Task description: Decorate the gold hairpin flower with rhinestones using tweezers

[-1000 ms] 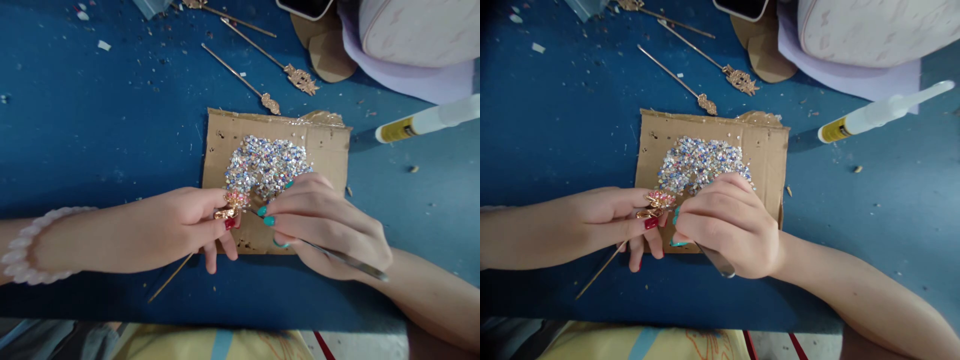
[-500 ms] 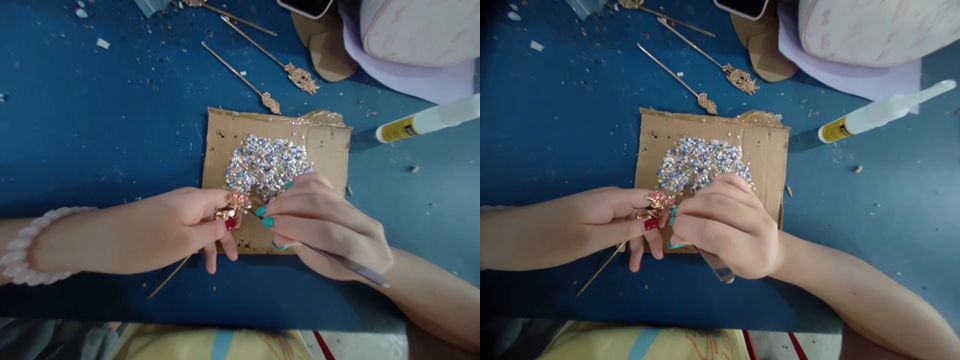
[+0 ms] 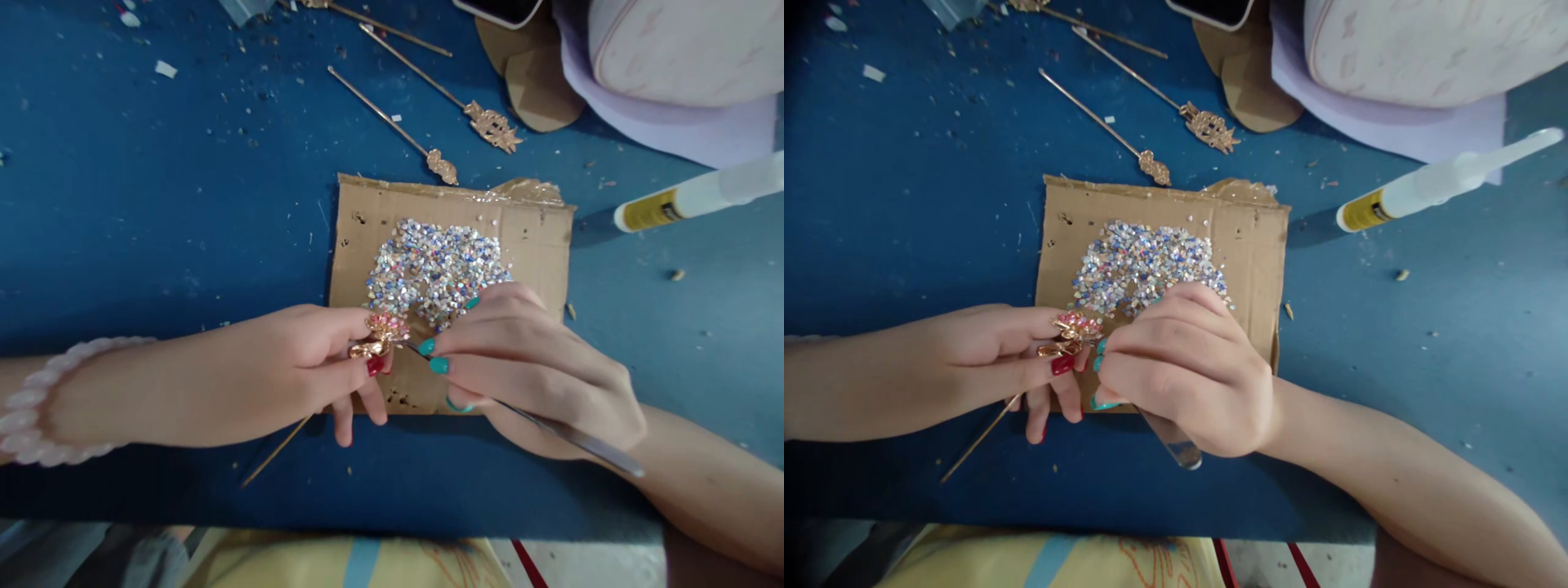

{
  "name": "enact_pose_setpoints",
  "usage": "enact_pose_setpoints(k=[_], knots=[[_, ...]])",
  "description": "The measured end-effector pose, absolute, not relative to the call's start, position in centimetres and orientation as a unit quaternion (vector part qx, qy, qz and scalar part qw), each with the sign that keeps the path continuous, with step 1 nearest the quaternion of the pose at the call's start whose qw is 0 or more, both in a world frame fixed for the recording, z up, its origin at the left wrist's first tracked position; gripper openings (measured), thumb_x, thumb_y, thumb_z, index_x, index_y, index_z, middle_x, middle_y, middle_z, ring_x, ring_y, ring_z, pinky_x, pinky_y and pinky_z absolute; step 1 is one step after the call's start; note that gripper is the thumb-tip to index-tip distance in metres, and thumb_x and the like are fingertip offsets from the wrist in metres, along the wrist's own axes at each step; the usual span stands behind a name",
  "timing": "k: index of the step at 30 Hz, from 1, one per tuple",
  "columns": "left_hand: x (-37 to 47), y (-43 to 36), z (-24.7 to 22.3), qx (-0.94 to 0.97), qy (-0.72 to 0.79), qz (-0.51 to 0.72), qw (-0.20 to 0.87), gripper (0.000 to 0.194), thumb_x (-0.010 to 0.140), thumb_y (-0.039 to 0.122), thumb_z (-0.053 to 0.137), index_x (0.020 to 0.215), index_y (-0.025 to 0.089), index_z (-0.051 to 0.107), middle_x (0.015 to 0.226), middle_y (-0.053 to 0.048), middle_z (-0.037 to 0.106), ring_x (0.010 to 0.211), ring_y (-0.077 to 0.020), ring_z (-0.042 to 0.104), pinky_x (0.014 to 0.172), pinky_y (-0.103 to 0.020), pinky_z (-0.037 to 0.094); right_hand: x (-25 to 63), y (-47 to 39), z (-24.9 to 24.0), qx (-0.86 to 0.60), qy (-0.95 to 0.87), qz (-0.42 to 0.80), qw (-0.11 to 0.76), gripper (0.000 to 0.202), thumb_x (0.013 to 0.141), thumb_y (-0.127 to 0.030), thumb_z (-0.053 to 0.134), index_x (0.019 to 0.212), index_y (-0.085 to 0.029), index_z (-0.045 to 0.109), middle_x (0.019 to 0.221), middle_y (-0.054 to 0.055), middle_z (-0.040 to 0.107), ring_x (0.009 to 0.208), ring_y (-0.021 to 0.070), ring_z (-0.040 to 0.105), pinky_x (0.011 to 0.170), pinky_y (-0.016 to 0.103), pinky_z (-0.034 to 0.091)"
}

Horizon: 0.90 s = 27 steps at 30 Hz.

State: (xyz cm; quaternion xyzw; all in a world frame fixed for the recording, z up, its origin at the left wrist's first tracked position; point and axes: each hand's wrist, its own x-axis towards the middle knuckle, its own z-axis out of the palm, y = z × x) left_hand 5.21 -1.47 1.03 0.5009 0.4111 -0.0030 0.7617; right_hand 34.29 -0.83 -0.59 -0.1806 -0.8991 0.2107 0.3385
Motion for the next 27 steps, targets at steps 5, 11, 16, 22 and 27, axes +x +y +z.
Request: enact_pose_setpoints(k=[5,11,16,22,27], knots=[[5.22,-1.53,1.0,0.494,0.42,-0.01,0.761,0.018,0.112,0.041,0.065,0.126,0.031,0.072,0.108,0.001,0.094,0.081,-0.0235,0.09,0.079,-0.032,0.071,34.1,-0.93,-0.73,-0.182,-0.895,0.216,0.344,0.011,0.124,-0.018,0.07,0.12,-0.014,0.079,0.116,0.012,0.095,0.107,0.0198,0.091,0.097,0.04,0.074],[5.27,-1.4,0.91,0.495,0.416,-0.014,0.763,0.018,0.112,0.041,0.067,0.126,0.03,0.073,0.11,0.0,0.095,0.081,-0.0233,0.09,0.079,-0.033,0.07,34.1,-0.89,-0.61,-0.181,-0.895,0.217,0.344,0.008,0.122,-0.015,0.072,0.12,-0.013,0.079,0.116,0.012,0.095,0.107,0.0203,0.092,0.096,0.04,0.074],[5.12,-1.46,1.03,0.497,0.415,-0.007,0.762,0.016,0.114,0.043,0.066,0.123,0.03,0.071,0.108,0.0,0.094,0.079,-0.0234,0.09,0.077,-0.033,0.07,34.15,-0.86,-0.59,-0.178,-0.893,0.217,0.351,0.008,0.121,-0.016,0.073,0.118,-0.013,0.08,0.113,0.012,0.094,0.105,0.0212,0.092,0.096,0.039,0.074],[5.43,-1.25,1.2,0.508,0.419,-0.013,0.752,0.015,0.112,0.041,0.065,0.12,0.03,0.07,0.104,0.0,0.094,0.079,-0.0241,0.09,0.076,-0.033,0.07,34.16,-0.93,-0.64,-0.178,-0.894,0.216,0.351,0.008,0.12,-0.015,0.073,0.12,-0.012,0.08,0.114,0.013,0.093,0.107,0.0204,0.091,0.099,0.038,0.072],[5.47,-1.36,1.12,0.511,0.412,-0.008,0.755,0.017,0.112,0.041,0.064,0.122,0.03,0.071,0.107,0.0,0.094,0.078,-0.0234,0.09,0.077,-0.033,0.071,34.0,-0.84,-0.5,-0.183,-0.894,0.214,0.348,0.012,0.122,-0.018,0.071,0.116,-0.014,0.081,0.112,0.012,0.093,0.105,0.0204,0.092,0.097,0.037,0.074]])
